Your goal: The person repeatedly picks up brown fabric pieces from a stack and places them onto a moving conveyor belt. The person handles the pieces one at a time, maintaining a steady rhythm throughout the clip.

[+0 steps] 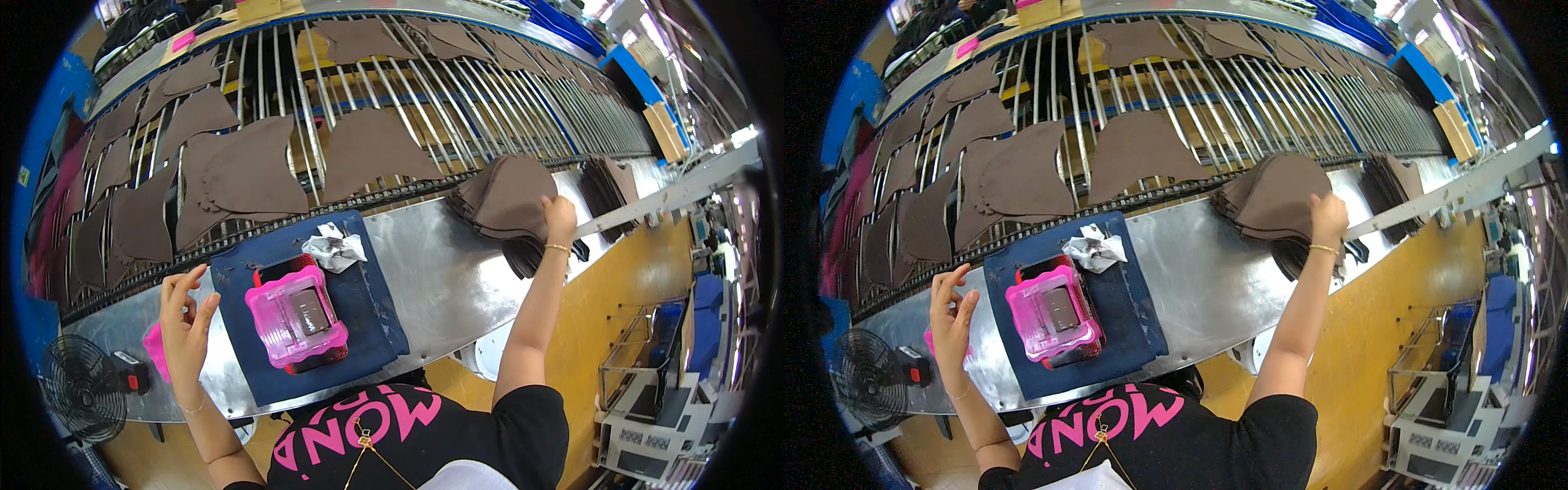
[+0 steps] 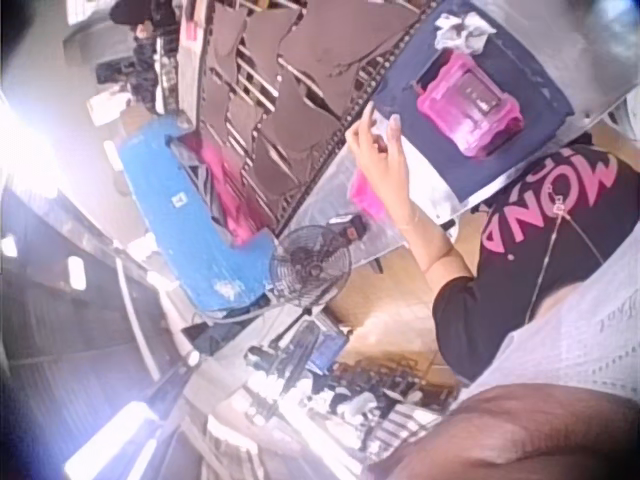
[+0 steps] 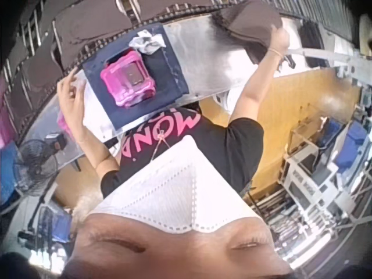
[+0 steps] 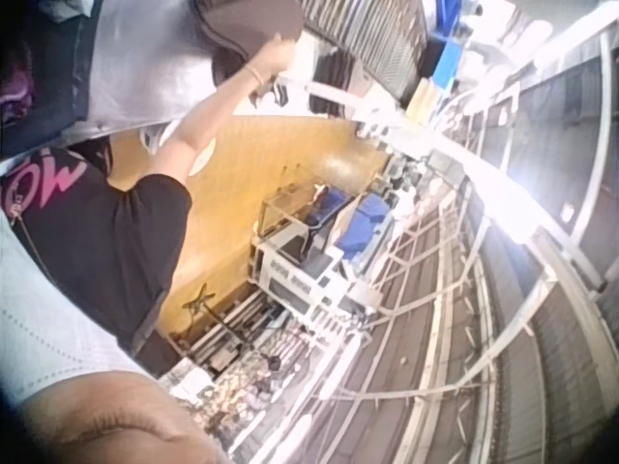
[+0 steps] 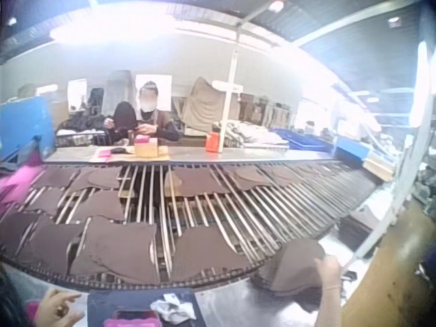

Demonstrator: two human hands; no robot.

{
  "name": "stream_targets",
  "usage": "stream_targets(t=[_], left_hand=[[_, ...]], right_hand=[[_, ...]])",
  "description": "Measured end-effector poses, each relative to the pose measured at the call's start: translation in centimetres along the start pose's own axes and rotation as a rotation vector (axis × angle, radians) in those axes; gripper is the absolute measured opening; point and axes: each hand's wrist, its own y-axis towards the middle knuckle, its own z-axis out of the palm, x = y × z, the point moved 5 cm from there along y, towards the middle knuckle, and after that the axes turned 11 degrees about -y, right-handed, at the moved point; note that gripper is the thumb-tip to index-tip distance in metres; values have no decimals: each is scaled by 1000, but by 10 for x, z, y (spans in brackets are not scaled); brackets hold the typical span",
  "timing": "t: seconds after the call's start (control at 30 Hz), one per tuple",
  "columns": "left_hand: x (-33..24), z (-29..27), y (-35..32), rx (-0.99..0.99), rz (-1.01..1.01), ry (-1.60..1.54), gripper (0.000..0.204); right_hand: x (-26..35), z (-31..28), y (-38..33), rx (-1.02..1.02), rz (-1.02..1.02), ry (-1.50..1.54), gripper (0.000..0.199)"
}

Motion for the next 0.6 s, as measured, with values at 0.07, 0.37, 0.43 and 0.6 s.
stream_targets(t=[0.07, 0.37, 0.43, 0.6], left_hand=[[-1, 4, 2, 19, -9, -18, 38], [-9, 14, 0, 45, -13, -57, 37], [-7, 9, -1, 38, -13, -19, 38], [-6, 4, -2, 34, -38, -40, 38]], right_hand=[[-36, 11, -21, 330, 205, -23, 51], [-58, 11, -39, 178, 202, -38, 53], [-55, -4, -38, 181, 153, -101, 53], [-72, 41, -20, 339, -79, -38, 63]])
